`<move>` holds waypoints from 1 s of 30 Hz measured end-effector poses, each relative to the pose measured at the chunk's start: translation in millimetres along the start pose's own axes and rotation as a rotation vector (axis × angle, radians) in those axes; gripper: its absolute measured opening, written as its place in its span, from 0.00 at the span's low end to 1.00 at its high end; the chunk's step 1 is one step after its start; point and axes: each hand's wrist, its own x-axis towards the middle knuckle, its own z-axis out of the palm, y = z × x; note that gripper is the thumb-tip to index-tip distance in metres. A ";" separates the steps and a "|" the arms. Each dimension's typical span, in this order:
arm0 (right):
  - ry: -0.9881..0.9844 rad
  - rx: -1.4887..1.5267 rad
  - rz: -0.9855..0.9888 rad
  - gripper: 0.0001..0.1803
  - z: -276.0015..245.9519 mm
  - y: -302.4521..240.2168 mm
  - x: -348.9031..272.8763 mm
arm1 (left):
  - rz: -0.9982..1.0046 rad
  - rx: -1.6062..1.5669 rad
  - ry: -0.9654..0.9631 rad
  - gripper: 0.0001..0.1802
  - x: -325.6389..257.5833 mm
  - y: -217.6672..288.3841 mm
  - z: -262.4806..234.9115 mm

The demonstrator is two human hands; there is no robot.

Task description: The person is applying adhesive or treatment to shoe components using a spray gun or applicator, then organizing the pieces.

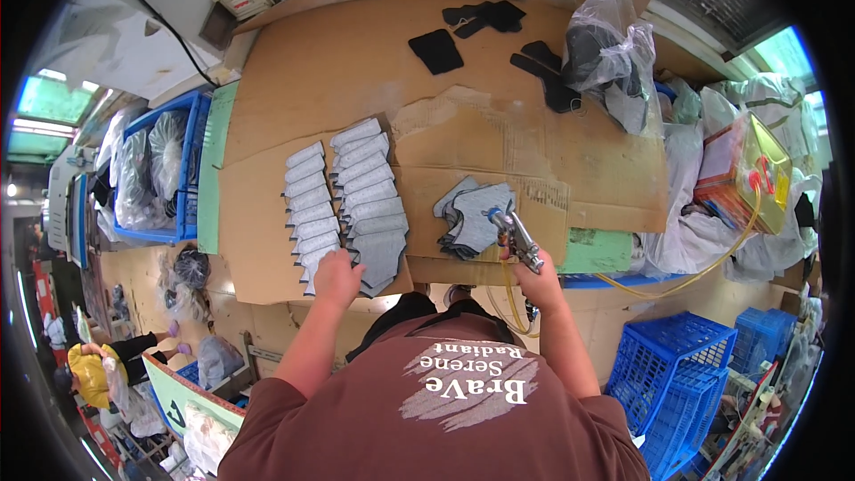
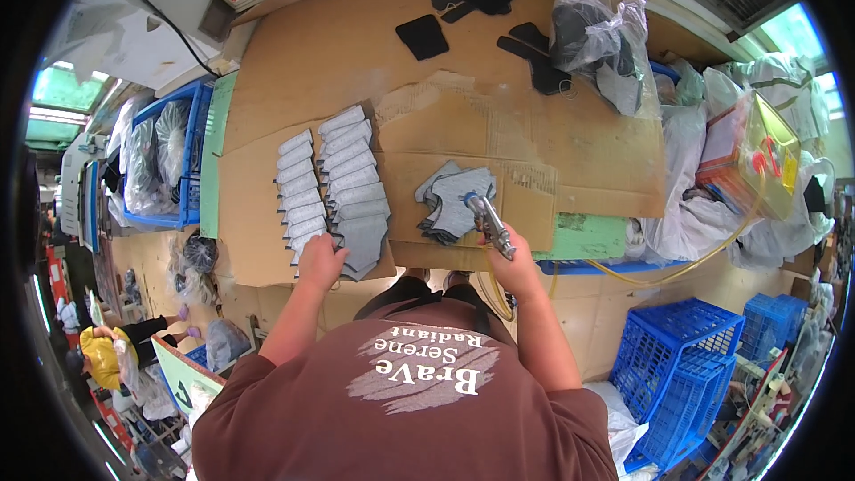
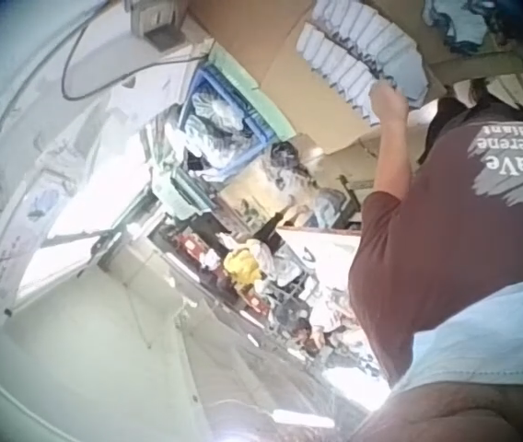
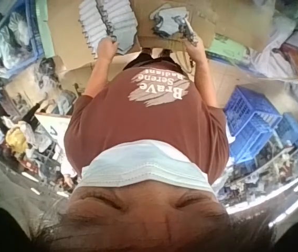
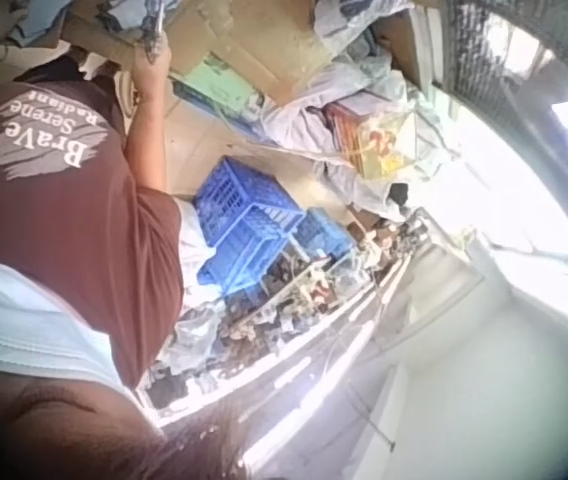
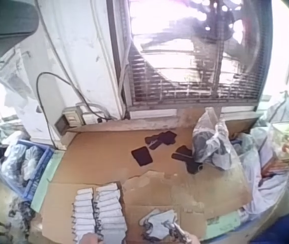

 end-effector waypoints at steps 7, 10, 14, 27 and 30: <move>-0.056 -0.103 -0.121 0.16 9.4 7.8 6.1 | 0.398 -0.473 0.058 0.16 27.1 109.5 14.8; -0.035 -0.007 -0.082 0.14 15.7 7.5 8.7 | 0.464 -0.397 0.112 0.16 35.0 138.5 30.8; -0.039 -0.024 -0.023 0.12 17.1 6.1 11.7 | 0.401 -0.300 -0.003 0.17 39.0 147.5 36.2; 0.054 0.050 -0.016 0.11 5.4 2.4 13.3 | 0.358 -0.251 -0.028 0.14 41.1 151.6 32.7; 0.088 0.028 0.061 0.11 -1.5 -1.8 12.7 | 0.335 -0.238 -0.061 0.14 41.5 150.6 33.1</move>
